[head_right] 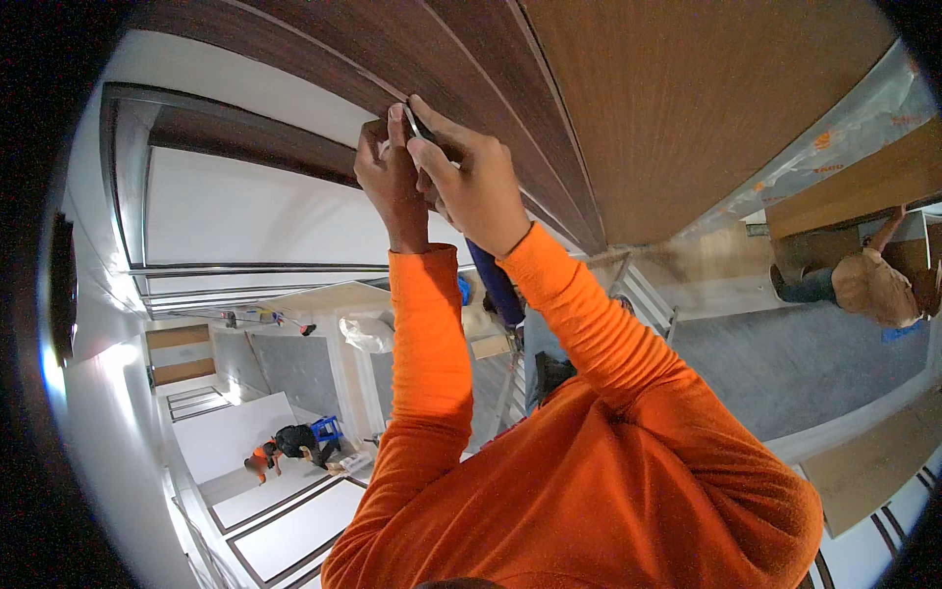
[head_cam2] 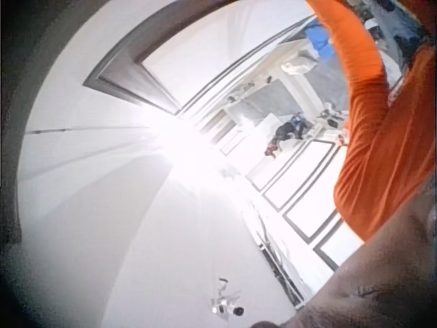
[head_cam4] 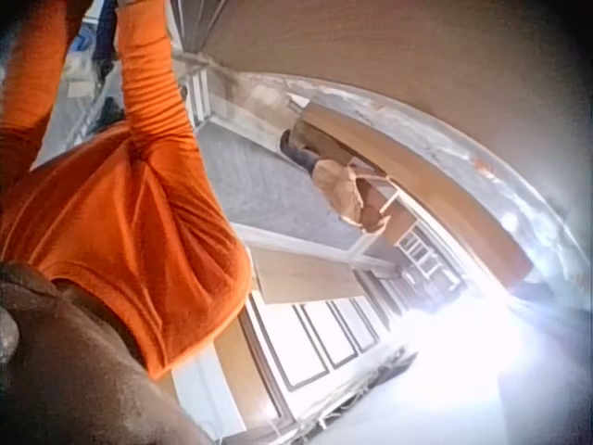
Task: The person uses a utility knife to trim excess edge banding from a wooden panel, moving the blade along the length of the edge and then removing small fragments by hand.
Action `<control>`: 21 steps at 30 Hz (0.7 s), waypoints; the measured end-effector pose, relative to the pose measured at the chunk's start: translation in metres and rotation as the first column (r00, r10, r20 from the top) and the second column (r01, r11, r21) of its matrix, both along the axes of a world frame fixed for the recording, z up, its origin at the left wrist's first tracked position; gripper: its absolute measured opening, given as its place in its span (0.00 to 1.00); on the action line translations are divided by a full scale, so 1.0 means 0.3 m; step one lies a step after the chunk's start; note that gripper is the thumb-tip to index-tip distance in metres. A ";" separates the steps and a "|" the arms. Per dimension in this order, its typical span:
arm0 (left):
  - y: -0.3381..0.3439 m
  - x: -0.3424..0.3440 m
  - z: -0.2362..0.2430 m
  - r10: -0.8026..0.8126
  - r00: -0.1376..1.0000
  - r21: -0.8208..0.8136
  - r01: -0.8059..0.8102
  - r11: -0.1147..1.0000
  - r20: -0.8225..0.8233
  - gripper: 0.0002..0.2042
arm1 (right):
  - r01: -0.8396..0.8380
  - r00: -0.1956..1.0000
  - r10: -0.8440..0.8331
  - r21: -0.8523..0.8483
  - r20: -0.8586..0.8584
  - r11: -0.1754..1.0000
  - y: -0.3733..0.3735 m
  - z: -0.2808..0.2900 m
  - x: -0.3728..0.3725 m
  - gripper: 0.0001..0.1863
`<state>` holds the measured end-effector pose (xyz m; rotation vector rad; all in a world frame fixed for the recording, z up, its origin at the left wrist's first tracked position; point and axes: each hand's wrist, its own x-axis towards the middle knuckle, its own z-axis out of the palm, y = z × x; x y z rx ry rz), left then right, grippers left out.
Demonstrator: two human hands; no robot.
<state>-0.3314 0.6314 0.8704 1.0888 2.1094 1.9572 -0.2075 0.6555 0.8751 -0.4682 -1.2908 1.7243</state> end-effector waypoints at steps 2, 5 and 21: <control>0.001 0.005 0.002 0.004 1.000 -0.026 -0.004 1.000 0.004 0.22 | 0.015 1.000 -0.016 -0.043 -0.026 0.999 -0.010 0.015 -0.007 0.25; 0.015 0.017 0.008 0.050 0.995 -0.037 -0.054 0.998 -0.090 0.22 | -0.018 0.999 0.013 -0.135 -0.033 0.991 -0.017 0.035 -0.009 0.24; 0.016 -0.003 0.007 0.040 0.997 -0.052 -0.043 0.998 -0.067 0.23 | -0.014 0.999 0.013 0.025 0.031 1.000 0.012 0.027 0.005 0.24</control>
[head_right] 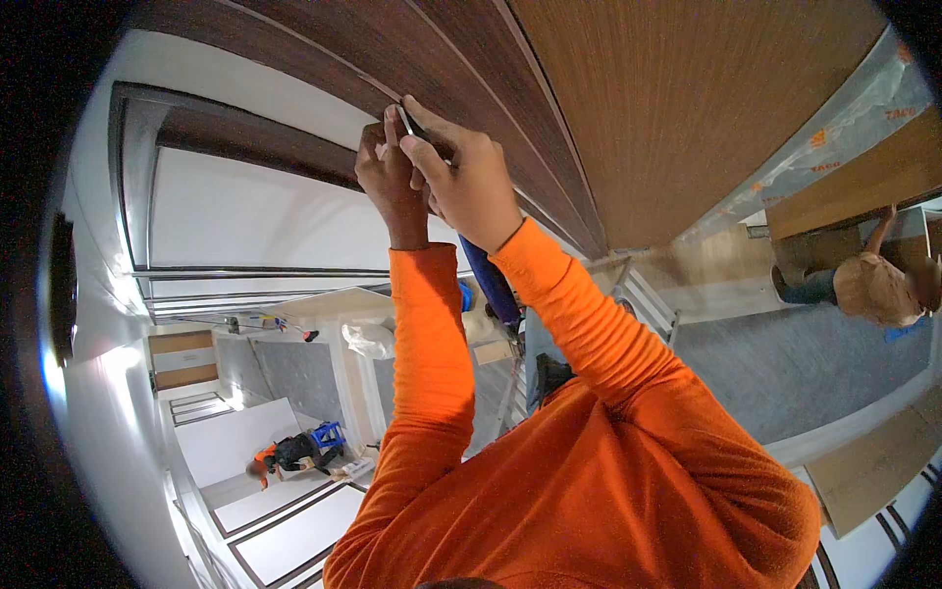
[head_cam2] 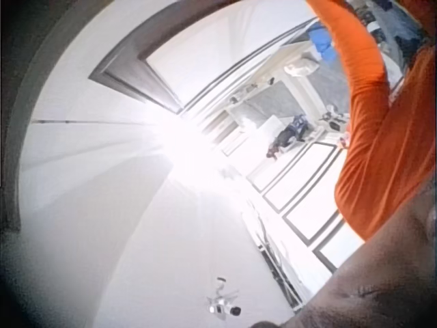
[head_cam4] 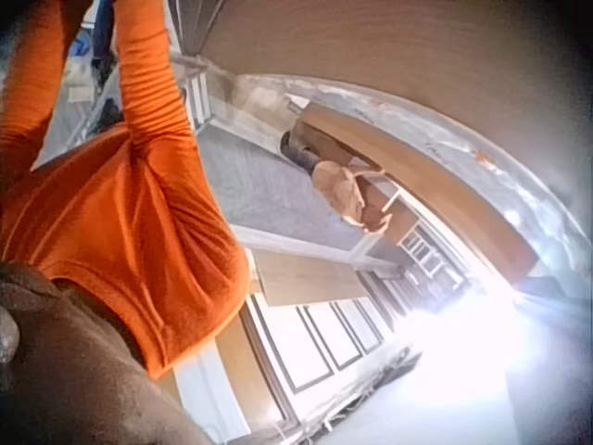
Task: The person uses a utility knife to trim excess edge banding from a wooden panel, moving the blade along the length of the edge and then removing small fragments by hand.
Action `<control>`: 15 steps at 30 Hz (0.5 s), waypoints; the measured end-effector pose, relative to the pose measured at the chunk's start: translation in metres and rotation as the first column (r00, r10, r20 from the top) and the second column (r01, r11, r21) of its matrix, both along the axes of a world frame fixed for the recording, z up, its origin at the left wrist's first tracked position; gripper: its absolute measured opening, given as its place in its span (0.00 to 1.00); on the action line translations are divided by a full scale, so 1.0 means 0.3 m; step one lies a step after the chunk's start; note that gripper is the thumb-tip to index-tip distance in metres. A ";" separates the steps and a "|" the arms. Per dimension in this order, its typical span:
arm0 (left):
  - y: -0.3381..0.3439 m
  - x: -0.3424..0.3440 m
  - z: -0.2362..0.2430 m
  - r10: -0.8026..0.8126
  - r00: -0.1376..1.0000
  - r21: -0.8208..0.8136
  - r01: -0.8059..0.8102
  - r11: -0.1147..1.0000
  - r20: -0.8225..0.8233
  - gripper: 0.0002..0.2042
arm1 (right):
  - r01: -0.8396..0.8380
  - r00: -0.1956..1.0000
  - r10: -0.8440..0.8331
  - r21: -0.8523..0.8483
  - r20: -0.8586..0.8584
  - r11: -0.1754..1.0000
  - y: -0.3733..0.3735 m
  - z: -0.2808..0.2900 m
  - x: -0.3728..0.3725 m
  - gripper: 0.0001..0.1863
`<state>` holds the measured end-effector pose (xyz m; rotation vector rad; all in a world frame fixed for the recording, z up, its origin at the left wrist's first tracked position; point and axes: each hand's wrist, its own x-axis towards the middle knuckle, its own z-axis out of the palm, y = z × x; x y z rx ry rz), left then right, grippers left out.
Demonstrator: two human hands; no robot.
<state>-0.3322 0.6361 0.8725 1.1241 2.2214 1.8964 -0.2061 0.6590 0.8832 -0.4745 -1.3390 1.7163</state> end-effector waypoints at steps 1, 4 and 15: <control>-0.006 0.008 0.003 -0.002 1.000 -0.024 0.002 1.000 0.014 0.23 | 0.018 1.000 -0.018 0.019 0.015 1.000 -0.003 0.001 0.001 0.24; -0.007 0.009 0.012 -0.012 0.996 -0.039 0.009 0.999 -0.084 0.25 | -0.007 0.996 0.001 -0.078 -0.086 0.997 -0.014 0.015 -0.024 0.26; -0.002 -0.001 0.031 0.028 1.000 -0.034 -0.027 0.999 0.014 0.26 | -0.033 0.999 0.033 -0.042 -0.007 0.999 0.008 0.019 0.005 0.25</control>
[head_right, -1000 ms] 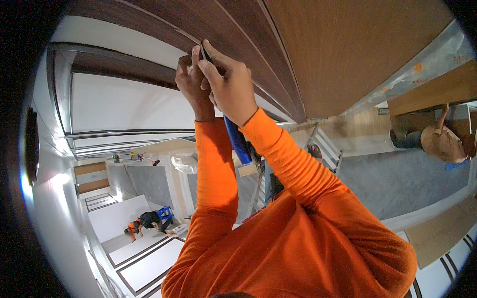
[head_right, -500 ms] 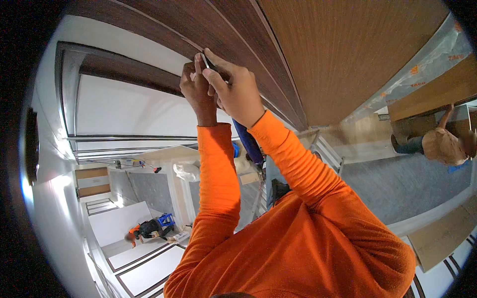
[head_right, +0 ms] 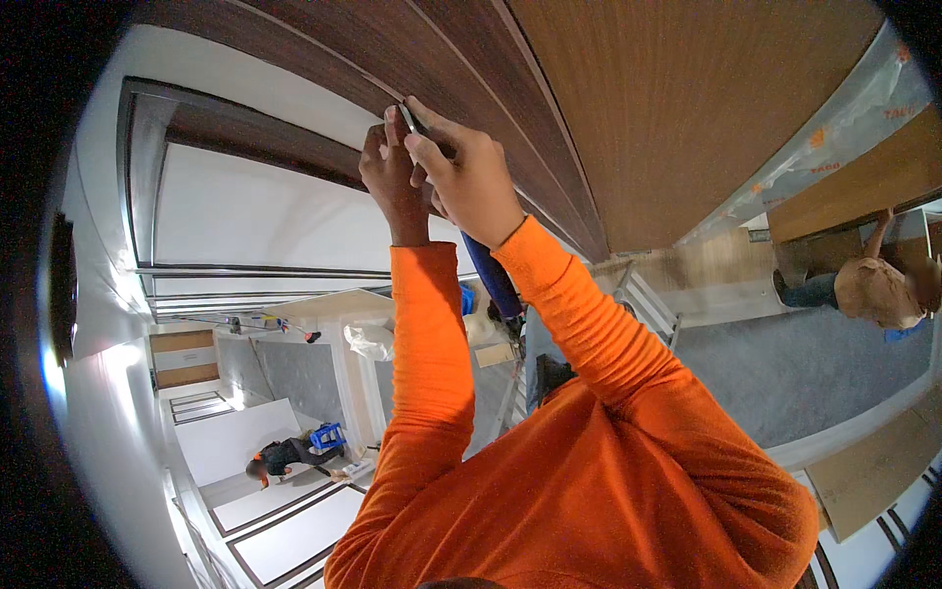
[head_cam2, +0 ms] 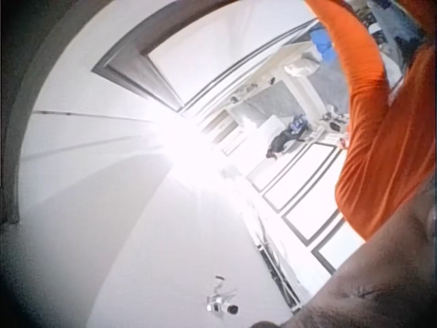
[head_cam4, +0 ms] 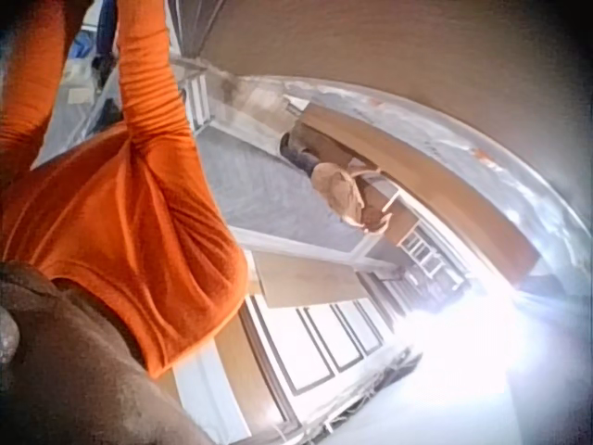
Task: The person uses a utility knife to trim excess edge banding from a wooden panel, moving the blade along the length of the edge and then removing small fragments by hand.
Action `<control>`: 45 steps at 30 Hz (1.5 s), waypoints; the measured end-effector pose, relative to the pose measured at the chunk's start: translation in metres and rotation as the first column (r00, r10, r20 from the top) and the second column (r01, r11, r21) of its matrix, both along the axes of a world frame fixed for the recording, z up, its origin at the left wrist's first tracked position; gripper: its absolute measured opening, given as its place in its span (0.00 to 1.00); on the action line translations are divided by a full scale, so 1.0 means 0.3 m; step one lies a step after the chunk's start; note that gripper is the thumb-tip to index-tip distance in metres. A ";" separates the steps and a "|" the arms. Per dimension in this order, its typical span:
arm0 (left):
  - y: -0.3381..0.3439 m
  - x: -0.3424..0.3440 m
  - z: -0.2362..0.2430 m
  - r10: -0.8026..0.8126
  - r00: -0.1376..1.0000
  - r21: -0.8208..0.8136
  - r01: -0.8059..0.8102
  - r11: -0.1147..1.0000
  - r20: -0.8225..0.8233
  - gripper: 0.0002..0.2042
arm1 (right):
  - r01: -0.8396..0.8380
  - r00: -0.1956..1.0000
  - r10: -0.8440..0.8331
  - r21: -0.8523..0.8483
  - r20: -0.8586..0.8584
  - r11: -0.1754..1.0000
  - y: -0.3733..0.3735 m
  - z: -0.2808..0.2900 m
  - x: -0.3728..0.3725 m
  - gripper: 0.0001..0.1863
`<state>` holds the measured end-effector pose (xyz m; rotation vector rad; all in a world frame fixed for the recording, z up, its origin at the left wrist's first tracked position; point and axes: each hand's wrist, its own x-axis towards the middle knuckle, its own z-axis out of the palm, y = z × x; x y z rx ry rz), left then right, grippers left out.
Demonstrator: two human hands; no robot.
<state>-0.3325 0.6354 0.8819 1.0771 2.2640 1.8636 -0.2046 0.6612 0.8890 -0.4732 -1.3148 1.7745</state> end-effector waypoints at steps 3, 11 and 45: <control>-0.004 -0.014 -0.011 0.011 0.998 -0.003 -0.012 1.000 -0.057 0.25 | 0.010 0.999 -0.012 0.033 0.034 0.999 -0.004 0.006 -0.001 0.24; -0.015 -0.010 -0.015 -0.053 0.999 -0.032 0.053 0.998 0.004 0.26 | 0.069 0.995 -0.077 -0.114 -0.068 0.991 -0.048 0.028 -0.032 0.24; -0.004 -0.005 0.044 0.016 0.999 -0.109 -0.020 0.994 -0.043 0.28 | -0.029 0.998 0.027 -0.036 -0.060 0.999 -0.006 0.042 0.008 0.25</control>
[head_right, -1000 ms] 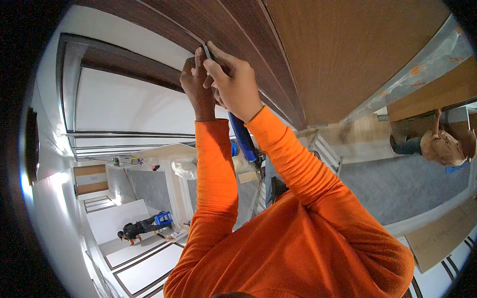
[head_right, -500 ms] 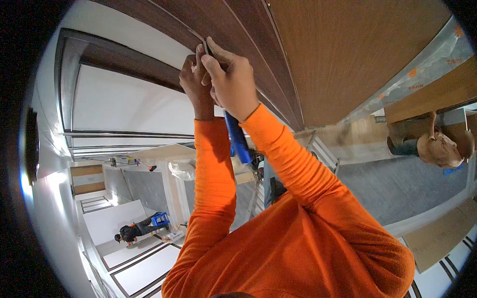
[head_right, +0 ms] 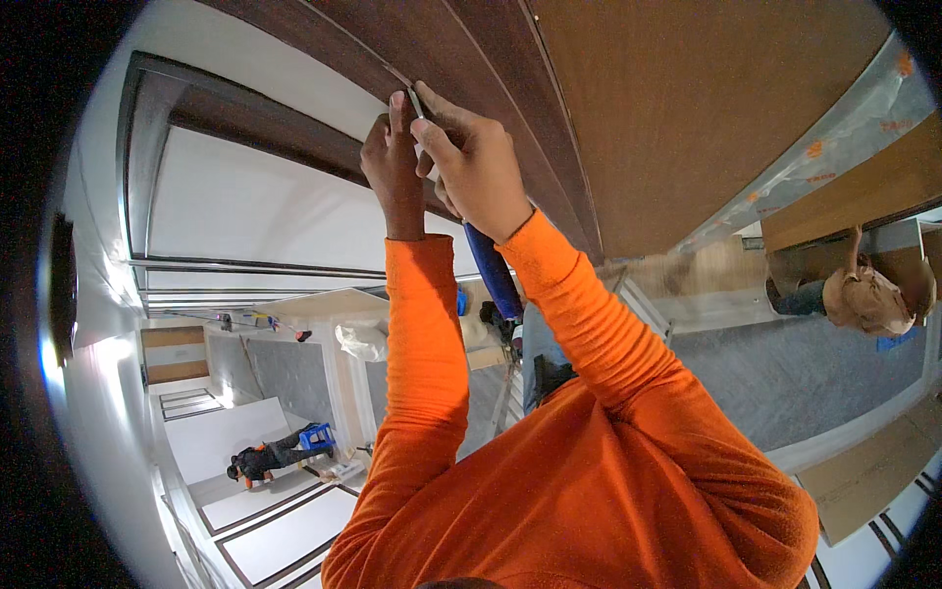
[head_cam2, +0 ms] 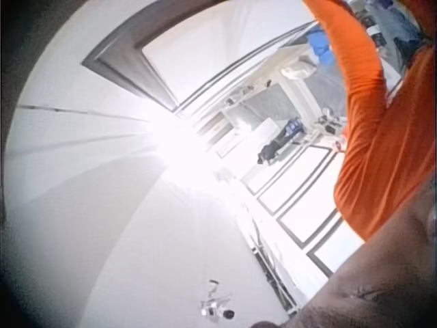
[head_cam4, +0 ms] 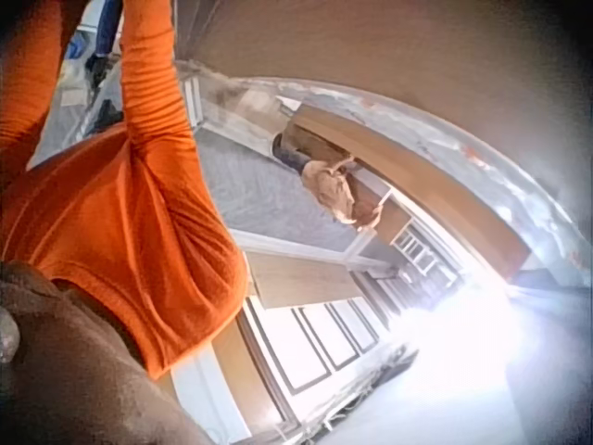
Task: The person uses a utility knife to trim excess edge banding from a wooden panel, moving the blade along the length of the edge and then removing small fragments by hand.
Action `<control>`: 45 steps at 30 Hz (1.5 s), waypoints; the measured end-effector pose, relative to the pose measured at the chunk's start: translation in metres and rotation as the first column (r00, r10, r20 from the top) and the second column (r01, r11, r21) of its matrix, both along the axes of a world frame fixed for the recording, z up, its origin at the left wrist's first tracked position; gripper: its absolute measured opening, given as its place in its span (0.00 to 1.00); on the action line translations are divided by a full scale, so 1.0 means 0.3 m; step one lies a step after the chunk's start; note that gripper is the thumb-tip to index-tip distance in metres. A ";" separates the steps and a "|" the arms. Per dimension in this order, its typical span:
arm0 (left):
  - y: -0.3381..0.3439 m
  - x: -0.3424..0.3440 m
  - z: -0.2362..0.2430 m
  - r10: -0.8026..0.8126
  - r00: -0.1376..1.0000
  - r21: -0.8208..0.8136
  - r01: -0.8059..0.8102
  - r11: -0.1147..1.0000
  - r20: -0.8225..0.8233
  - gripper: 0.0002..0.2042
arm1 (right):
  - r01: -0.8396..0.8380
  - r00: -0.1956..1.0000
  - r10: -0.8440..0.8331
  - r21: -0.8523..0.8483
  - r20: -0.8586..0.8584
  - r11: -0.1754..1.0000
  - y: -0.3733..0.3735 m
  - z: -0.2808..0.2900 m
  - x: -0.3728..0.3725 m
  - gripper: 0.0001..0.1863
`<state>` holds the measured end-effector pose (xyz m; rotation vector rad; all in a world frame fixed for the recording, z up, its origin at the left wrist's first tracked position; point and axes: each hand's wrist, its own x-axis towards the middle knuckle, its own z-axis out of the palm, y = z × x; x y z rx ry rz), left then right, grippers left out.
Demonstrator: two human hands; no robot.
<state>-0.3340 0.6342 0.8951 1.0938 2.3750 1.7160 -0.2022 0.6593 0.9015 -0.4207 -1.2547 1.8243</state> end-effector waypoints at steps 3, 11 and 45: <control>-0.004 -0.013 -0.020 -0.003 0.999 0.022 0.004 1.000 -0.039 0.28 | 0.045 0.999 -0.045 0.018 -0.016 0.999 -0.009 -0.011 -0.018 0.25; -0.004 -0.036 -0.025 -0.047 0.990 0.053 0.055 0.997 -0.130 0.29 | -0.016 0.995 0.006 -0.096 -0.098 0.995 -0.016 0.008 -0.027 0.25; 0.012 -0.004 0.022 0.008 0.998 0.056 -0.004 0.998 -0.055 0.26 | 0.032 0.999 -0.033 0.084 0.016 0.996 0.015 0.015 -0.003 0.25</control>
